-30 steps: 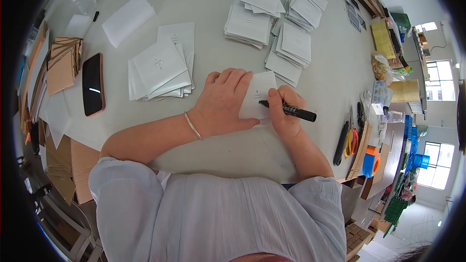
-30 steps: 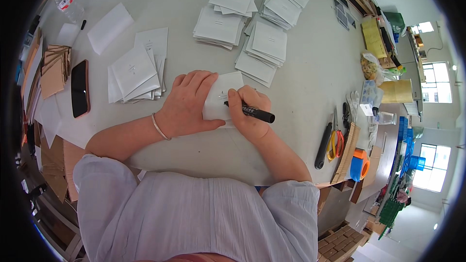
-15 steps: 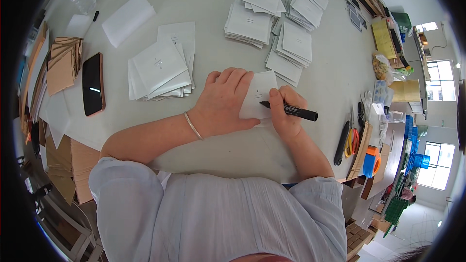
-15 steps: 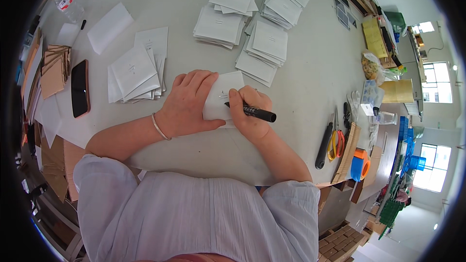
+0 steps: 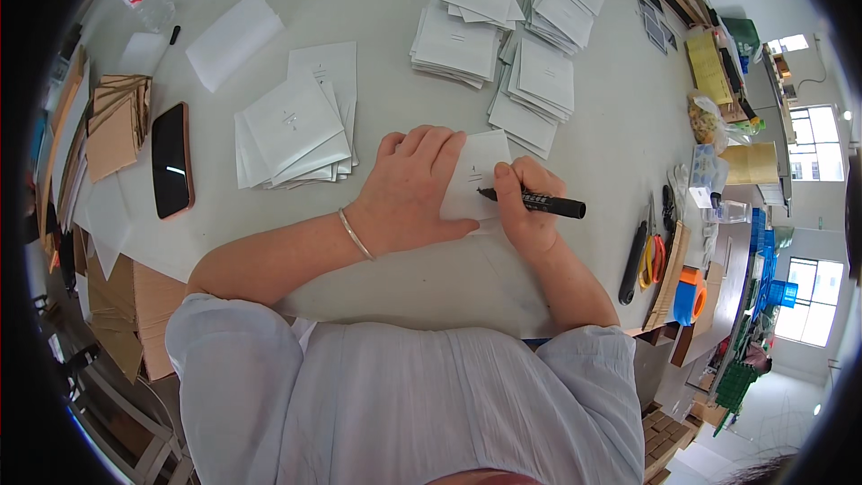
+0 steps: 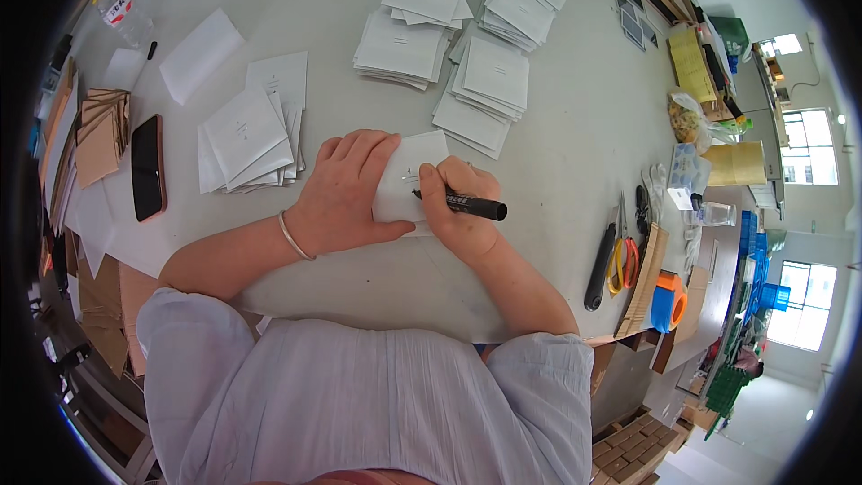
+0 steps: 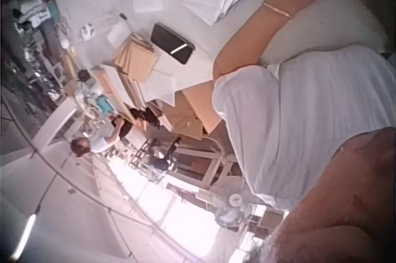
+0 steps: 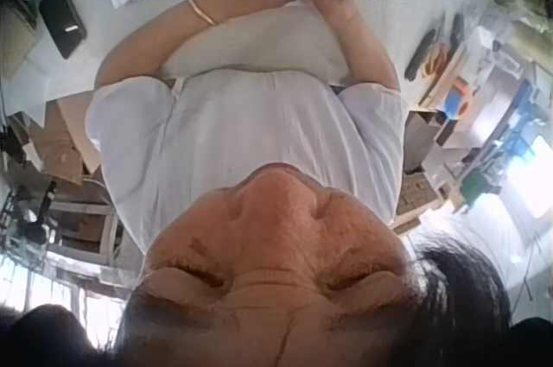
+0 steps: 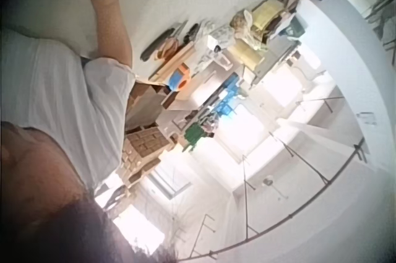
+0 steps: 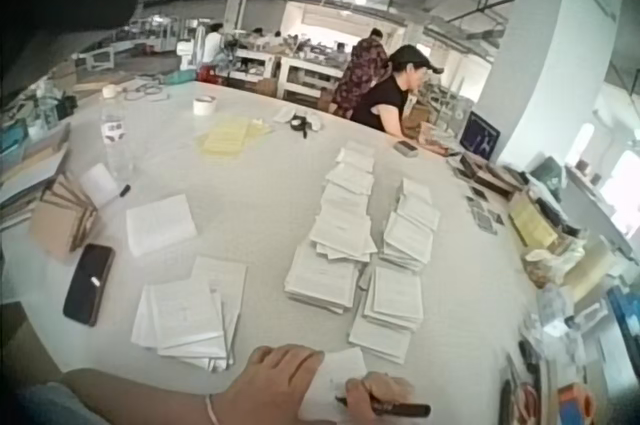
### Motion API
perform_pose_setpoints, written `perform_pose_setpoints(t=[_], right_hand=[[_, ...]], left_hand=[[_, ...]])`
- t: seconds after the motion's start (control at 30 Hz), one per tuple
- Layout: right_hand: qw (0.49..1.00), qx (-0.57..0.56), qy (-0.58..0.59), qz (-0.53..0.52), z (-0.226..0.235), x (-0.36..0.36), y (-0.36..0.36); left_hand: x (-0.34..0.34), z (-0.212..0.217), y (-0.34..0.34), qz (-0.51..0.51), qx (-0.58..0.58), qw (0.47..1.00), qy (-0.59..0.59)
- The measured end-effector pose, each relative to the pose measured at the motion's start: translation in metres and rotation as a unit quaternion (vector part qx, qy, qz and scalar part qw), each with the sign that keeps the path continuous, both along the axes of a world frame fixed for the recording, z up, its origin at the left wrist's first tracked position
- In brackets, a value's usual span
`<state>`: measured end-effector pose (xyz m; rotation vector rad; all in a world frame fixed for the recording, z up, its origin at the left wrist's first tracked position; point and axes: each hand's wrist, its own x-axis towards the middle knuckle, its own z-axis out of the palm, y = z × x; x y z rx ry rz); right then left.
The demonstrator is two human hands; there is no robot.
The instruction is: Writing technical labels on small white squares using a marker and organizing them into stacks.
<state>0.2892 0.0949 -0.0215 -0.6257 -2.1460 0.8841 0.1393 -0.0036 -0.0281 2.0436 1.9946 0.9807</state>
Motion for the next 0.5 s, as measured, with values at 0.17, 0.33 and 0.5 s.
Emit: perform_pose_setpoints(t=[0.17, 0.33, 0.5], right_hand=[[1.0, -0.002, 0.0, -0.013, 0.0, 0.0, -0.002], [1.0, -0.001, 0.002, -0.002, 0.0, 0.0, -0.002], [0.973, -0.185, 0.133, -0.027, -0.013, 0.006, 0.002]], left_hand=[[0.001, 0.0, -0.001, 0.0, 0.004, 1.0, -0.002], [0.001, 0.0, -0.002, -0.005, -0.006, 1.0, -0.005], [0.001, 0.003, -0.002, -0.005, -0.013, 1.0, 0.003]])
